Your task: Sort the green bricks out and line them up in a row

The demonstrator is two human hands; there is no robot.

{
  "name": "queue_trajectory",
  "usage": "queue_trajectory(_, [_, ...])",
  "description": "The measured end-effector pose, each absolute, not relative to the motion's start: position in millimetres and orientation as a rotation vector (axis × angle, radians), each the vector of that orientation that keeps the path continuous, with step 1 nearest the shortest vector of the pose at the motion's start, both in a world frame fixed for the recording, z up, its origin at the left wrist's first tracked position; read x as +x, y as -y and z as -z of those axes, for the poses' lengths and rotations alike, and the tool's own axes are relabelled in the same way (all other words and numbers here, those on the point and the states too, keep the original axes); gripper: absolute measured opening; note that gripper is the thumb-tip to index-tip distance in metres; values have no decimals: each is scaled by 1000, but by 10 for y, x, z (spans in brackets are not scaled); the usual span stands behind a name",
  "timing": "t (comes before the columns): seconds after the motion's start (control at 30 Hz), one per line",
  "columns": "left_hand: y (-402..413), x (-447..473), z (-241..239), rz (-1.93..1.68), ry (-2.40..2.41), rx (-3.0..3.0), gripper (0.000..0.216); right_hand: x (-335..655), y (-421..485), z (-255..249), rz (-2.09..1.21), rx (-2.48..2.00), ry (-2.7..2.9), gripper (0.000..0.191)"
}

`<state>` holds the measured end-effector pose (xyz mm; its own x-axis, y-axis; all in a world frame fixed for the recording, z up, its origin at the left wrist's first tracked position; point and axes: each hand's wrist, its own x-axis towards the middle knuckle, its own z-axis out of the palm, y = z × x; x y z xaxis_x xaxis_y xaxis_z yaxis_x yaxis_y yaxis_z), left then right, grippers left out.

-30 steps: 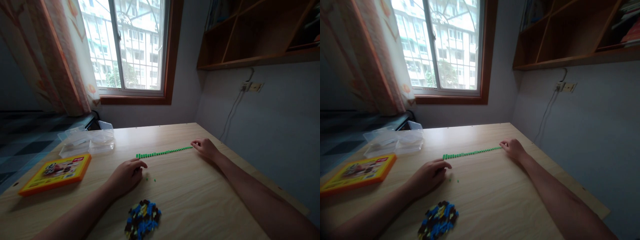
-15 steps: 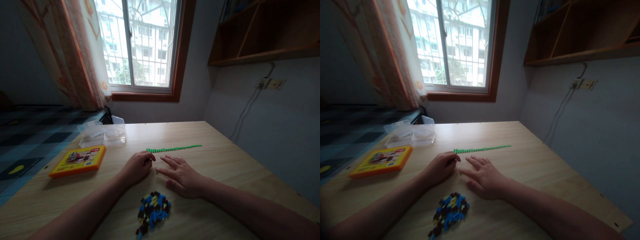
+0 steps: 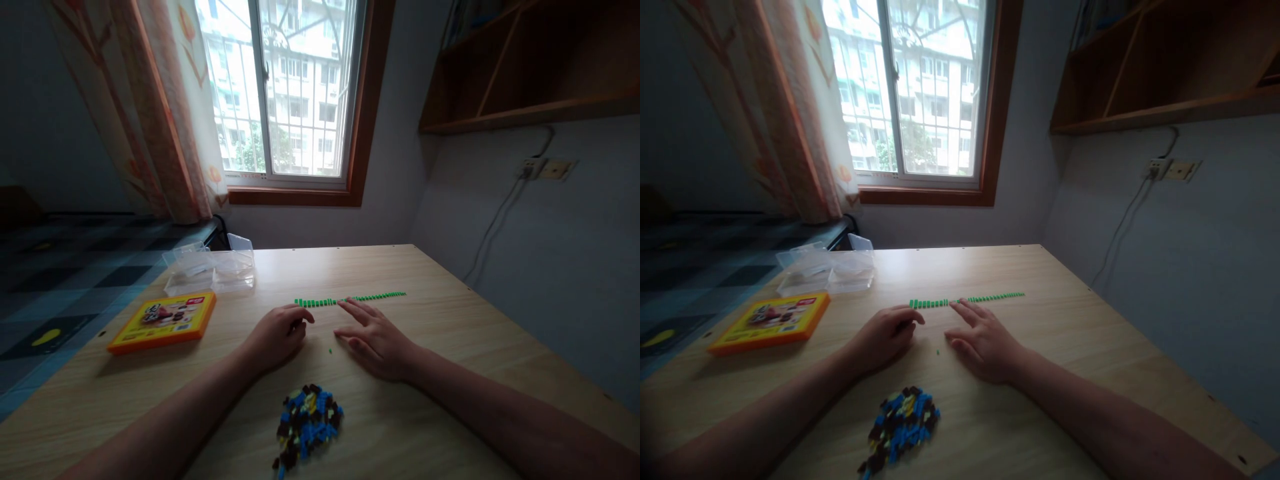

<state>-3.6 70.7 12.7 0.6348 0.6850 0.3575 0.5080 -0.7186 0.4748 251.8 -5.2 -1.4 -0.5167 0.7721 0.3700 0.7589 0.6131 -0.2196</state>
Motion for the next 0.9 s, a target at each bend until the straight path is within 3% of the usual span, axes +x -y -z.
queue_trajectory(0.17, [-702, -33, -151, -735, -952, 2518, 27, 2699, -92, 63, 12, -1246, 2268, 15])
queue_trajectory(0.3, [-698, -37, -164, -722, -954, 2511, 27, 2782, -157, 77, -32, -1213, 2211, 12])
queue_trajectory(0.7, [-731, -43, -143, -732, -928, 2540, 26, 3490, -208, -426, -146, -1472, 1929, 28])
queue_trajectory(0.9, [-732, -38, -165, -742, -947, 2536, 26, 3732, -291, -430, -196, -1542, 1768, 45])
